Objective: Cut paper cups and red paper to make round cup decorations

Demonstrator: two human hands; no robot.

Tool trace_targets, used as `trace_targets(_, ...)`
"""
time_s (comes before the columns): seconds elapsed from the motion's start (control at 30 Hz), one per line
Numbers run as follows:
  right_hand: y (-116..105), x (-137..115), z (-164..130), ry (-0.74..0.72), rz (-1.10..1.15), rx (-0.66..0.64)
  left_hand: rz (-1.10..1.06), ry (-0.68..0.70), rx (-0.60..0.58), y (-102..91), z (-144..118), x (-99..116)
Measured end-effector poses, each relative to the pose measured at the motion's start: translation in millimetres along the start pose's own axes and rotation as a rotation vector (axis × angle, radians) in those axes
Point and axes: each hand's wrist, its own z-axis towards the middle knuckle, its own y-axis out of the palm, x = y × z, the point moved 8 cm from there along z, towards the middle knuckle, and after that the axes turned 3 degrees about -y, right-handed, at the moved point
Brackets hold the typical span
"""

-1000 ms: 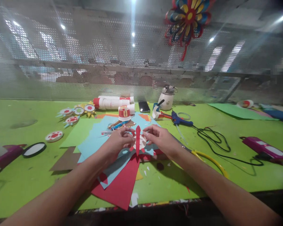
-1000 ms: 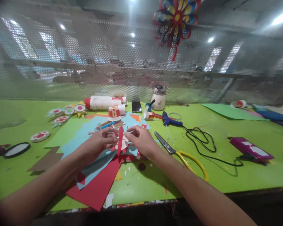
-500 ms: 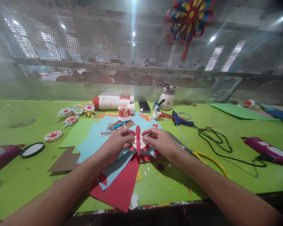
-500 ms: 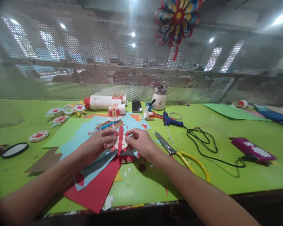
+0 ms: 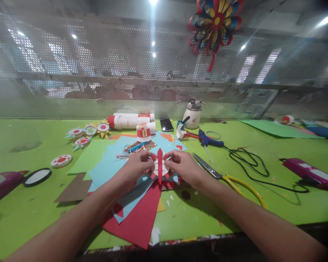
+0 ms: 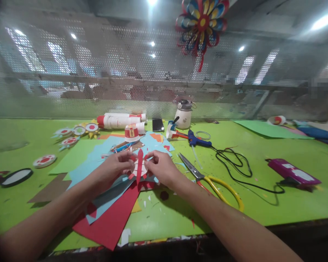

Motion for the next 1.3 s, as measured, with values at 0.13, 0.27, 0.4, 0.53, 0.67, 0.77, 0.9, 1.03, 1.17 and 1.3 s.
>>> trace_targets(0.13, 0.2, -2.9, -1.2, 0.009, -0.004, 0.007, -0.008, 0.016, -0.01, 0.1, 0.9, -1.8)
trace_targets(0.27, 1.6, -4.4, -3.1, 0.032, -0.014, -0.002, 0.014, 0.023, -0.011, 1.4, 0.8, -2.5)
trace_targets(0.4, 5.2, -5.5, -5.4, 0.053, -0.01, -0.034, 0.005, 0.022, 0.002, 2.3, -0.9, -0.5)
trace_targets(0.53, 2.8, -6.0, -5.9, 0.057, 0.02, -0.019, -0.037, 0.004, -0.034, 4.5, -1.9, -0.6)
trace_targets(0.67, 0.4, -2.5, -4.5, 0.06, 0.042, -0.023, -0.082, -0.031, -0.038, 4.4, -1.9, -4.0)
trace_targets(0.77, 0.0, -0.2, -3.6, 0.059, 0.022, -0.019, -0.125, -0.039, -0.036, 4.6, -1.0, -7.3)
trace_targets(0.9, 1.5, 0.7, -4.2, 0.074, 0.011, -0.028, -0.167, -0.027, -0.063, 5.3, 1.6, -11.5)
trace_targets(1.03, 0.9, 2.7, -4.3, 0.084, 0.029, -0.025, -0.232, -0.024, -0.113, 7.8, 2.1, -12.6)
trace_targets(1.17, -1.2, 5.7, -2.9, 0.106, 0.072, -0.02, -0.273, -0.04, -0.143, 10.3, 1.8, -13.0)
trace_targets(1.3, -2.0, 7.1, -2.5, 0.132, 0.112, -0.027, -0.269, -0.061, -0.163, 12.6, 0.7, -11.9)
